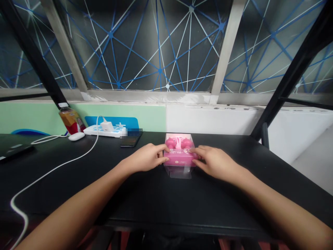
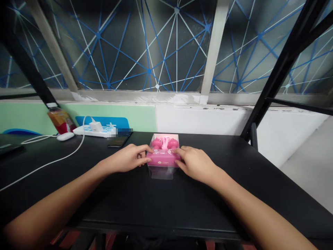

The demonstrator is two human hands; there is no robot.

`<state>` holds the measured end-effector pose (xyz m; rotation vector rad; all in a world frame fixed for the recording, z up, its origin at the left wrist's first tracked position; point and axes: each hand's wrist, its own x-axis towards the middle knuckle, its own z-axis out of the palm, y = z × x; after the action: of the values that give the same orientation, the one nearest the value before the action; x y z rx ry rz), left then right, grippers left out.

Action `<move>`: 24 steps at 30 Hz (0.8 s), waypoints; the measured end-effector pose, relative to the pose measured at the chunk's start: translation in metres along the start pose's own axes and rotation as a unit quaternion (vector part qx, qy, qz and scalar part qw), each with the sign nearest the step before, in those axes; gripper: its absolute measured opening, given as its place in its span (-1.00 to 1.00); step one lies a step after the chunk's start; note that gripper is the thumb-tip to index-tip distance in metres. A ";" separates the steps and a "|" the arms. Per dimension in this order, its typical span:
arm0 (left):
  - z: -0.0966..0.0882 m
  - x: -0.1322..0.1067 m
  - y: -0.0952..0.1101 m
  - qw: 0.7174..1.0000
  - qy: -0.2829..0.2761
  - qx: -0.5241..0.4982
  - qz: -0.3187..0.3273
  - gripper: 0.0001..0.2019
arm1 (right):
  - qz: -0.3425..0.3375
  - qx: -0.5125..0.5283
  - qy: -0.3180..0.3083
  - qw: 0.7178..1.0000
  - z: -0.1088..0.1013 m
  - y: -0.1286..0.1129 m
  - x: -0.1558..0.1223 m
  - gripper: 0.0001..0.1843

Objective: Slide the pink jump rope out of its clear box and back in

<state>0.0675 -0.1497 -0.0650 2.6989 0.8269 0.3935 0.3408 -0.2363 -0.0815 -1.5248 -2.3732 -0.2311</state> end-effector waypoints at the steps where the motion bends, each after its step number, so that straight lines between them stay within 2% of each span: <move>1: 0.000 0.000 0.000 1.000 0.001 0.007 0.000 -0.78 | -0.010 -0.014 0.007 1.000 0.000 -0.001 0.000 -0.67; 6: -0.001 0.001 0.000 0.999 0.004 0.045 0.009 -0.78 | -0.062 -0.016 0.040 0.997 0.001 -0.006 0.003 -0.73; 13: 0.000 0.001 -0.001 0.994 0.014 0.096 0.041 -0.78 | -0.126 -0.027 0.049 0.991 0.002 -0.014 0.002 -0.73; 21: 0.006 0.001 -0.003 0.984 0.030 0.168 0.048 -0.71 | -0.108 -0.019 0.025 0.994 -0.002 -0.022 -0.001 -0.83; 24: 0.007 0.000 -0.003 0.983 0.037 0.174 0.049 -0.71 | -0.109 -0.024 0.021 0.994 -0.002 -0.023 -0.002 -0.70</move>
<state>0.0688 -0.1488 -0.0724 3.0735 0.8555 0.4061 0.3208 -0.2482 -0.0790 -1.2652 -2.5165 -0.3679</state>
